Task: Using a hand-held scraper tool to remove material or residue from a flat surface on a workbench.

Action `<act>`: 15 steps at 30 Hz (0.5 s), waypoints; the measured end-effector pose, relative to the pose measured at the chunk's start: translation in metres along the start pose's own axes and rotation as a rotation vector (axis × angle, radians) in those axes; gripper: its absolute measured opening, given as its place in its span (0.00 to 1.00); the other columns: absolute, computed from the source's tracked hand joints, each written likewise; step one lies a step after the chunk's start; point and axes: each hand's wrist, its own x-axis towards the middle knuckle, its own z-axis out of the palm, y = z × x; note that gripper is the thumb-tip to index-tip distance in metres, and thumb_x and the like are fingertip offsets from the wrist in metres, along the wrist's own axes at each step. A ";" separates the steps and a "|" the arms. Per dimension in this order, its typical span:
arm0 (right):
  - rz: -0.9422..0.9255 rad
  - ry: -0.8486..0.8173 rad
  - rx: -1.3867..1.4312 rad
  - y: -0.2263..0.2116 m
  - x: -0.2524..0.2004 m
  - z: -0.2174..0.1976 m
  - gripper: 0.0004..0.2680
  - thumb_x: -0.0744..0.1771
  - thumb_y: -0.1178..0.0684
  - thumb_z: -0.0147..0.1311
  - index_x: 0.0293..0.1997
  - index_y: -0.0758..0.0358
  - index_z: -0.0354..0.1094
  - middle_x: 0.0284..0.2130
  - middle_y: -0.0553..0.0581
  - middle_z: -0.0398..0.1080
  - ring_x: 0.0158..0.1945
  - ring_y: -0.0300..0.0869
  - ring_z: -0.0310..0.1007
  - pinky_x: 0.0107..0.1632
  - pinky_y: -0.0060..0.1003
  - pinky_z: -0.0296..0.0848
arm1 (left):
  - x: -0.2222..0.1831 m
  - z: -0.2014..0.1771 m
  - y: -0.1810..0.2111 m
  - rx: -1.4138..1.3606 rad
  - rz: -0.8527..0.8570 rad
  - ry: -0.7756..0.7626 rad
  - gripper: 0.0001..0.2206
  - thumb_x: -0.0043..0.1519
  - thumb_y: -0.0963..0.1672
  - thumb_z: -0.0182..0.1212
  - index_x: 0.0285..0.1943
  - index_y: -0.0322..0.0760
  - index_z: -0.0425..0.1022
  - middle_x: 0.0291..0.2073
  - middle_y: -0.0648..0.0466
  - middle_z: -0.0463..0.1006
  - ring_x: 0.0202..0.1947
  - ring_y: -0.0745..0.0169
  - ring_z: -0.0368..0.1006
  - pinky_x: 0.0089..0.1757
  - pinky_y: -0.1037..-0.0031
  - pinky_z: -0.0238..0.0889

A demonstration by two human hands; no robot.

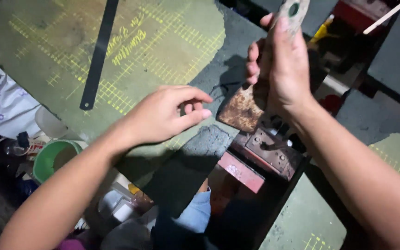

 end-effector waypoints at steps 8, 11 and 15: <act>0.035 -0.054 0.044 0.007 0.000 0.003 0.16 0.69 0.36 0.45 0.56 0.53 0.57 0.21 0.48 0.53 0.18 0.34 0.55 0.25 0.35 0.74 | 0.060 -0.023 0.006 -0.146 -0.287 -0.350 0.13 0.63 0.50 0.65 0.49 0.44 0.69 0.36 0.60 0.79 0.32 0.70 0.71 0.34 0.76 0.64; 0.055 -0.049 0.079 0.006 -0.001 0.003 0.16 0.68 0.34 0.47 0.55 0.51 0.59 0.20 0.47 0.50 0.18 0.32 0.49 0.22 0.27 0.57 | 0.064 -0.018 0.003 -0.173 -0.238 -0.449 0.13 0.65 0.49 0.61 0.54 0.43 0.75 0.28 0.60 0.81 0.21 0.70 0.74 0.30 0.75 0.67; 0.063 -0.068 0.077 0.007 0.000 0.007 0.16 0.68 0.34 0.47 0.54 0.50 0.59 0.20 0.47 0.50 0.17 0.32 0.48 0.21 0.27 0.54 | 0.058 -0.008 -0.003 -0.216 -0.201 -0.447 0.08 0.67 0.46 0.58 0.51 0.42 0.75 0.38 0.60 0.84 0.25 0.73 0.79 0.33 0.79 0.68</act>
